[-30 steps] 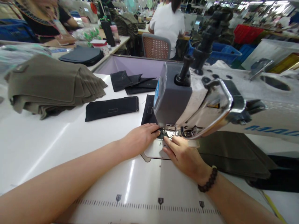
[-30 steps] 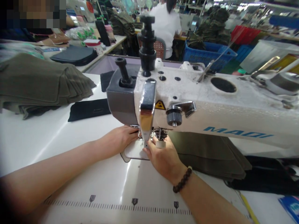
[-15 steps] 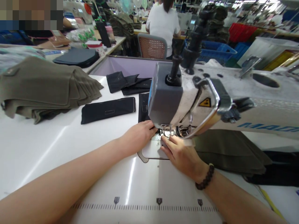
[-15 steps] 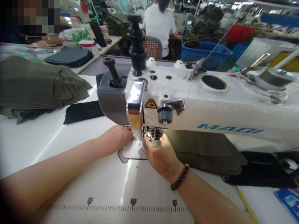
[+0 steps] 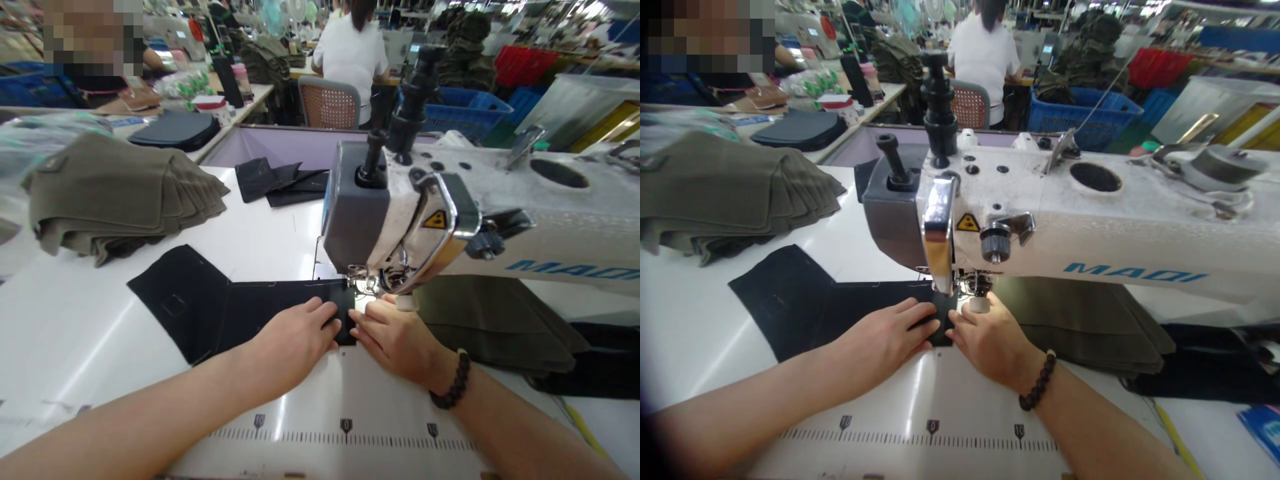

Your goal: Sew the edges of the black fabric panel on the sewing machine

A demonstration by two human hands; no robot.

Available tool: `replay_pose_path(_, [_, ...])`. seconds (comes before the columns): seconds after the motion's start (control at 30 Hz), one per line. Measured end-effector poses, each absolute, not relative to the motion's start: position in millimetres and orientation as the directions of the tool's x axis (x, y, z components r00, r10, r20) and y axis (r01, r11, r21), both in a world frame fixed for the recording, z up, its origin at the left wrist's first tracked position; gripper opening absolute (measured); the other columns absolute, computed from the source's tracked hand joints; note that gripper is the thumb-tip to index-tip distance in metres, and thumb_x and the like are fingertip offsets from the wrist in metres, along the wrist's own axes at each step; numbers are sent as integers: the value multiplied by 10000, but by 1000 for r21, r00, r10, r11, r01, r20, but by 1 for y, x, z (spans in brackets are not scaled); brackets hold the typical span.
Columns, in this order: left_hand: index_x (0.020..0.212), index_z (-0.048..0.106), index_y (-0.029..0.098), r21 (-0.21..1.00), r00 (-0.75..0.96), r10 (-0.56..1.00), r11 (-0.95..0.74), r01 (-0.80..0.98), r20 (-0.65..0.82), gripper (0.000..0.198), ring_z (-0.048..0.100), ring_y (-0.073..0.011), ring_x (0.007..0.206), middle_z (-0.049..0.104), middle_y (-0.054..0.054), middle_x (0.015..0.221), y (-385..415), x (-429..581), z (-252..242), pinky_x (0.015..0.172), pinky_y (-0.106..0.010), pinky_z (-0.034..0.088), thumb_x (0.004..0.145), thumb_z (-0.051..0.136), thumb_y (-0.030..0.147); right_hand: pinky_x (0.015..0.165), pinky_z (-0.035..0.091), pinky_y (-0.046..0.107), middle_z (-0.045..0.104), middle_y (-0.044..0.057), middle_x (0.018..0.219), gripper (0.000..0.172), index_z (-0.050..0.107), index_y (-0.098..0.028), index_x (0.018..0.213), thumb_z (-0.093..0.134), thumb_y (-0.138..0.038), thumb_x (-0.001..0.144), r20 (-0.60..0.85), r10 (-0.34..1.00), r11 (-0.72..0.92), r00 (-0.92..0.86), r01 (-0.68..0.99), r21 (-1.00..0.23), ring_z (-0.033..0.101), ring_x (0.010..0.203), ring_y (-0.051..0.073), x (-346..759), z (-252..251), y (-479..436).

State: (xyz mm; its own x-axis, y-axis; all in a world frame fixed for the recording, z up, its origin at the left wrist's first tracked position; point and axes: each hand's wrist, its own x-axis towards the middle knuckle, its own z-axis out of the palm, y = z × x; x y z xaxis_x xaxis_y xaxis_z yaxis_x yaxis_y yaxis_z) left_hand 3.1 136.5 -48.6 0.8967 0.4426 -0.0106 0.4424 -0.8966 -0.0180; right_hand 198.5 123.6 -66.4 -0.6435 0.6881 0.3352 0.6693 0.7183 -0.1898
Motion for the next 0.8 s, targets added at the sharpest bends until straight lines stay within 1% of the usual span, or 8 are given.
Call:
replay_pose_path(0.1, [955,597,103,60,908,418,-907,416,26,190,524,-215,984,609,-99,1024,131,0,-51,827,-327,441,871,435,159,607,356,296,548,26,613,374,638,-121,826,310,-263,935,346,621,781,-703,595,-190,487,576,146,201,-64,122])
replay_pose_path(0.17, [1003,580,96,104,911,407,-911,399,66,210,524,-204,1018,603,-104,1064,129,-2,-53,874,-321,430,864,428,138,585,335,297,532,19,596,401,635,-130,783,296,-277,941,335,592,805,-733,562,-192,466,560,143,201,-62,121])
replay_pose_path(0.3, [1050,567,86,111,904,411,-910,399,116,248,515,-206,1069,588,-117,1125,126,-5,-56,937,-327,401,848,430,132,584,313,302,523,16,591,427,624,-137,739,279,-278,947,308,572,820,-760,540,-191,456,558,138,201,-60,118])
replay_pose_path(0.47, [1074,564,77,83,904,415,-909,407,108,276,501,-204,1104,569,-123,1169,129,-5,-58,967,-318,382,849,416,134,601,324,308,526,17,591,430,628,-136,741,281,-285,947,316,616,786,-722,592,-179,468,561,146,200,-62,118])
replay_pose_path(0.6, [1111,540,62,92,910,407,-912,400,78,294,470,-203,1146,560,-129,1182,137,-4,-61,988,-329,363,849,428,134,642,352,303,551,23,614,398,636,-139,786,302,-288,942,308,662,746,-683,642,-177,499,594,150,200,-64,120])
replay_pose_path(0.7, [1118,533,68,106,901,429,-901,421,68,291,469,-197,1149,563,-126,1177,145,-3,-62,994,-338,360,852,430,127,714,366,307,589,36,677,331,629,-136,849,342,-279,930,305,698,709,-648,685,-169,535,659,154,199,-65,121])
replay_pose_path(0.8, [1123,532,73,115,891,451,-888,445,39,295,469,-203,1147,554,-130,1186,154,0,-60,1002,-341,356,840,459,115,682,369,286,603,42,713,234,618,-139,887,428,-276,899,275,759,642,-591,751,-158,550,683,153,197,-65,123])
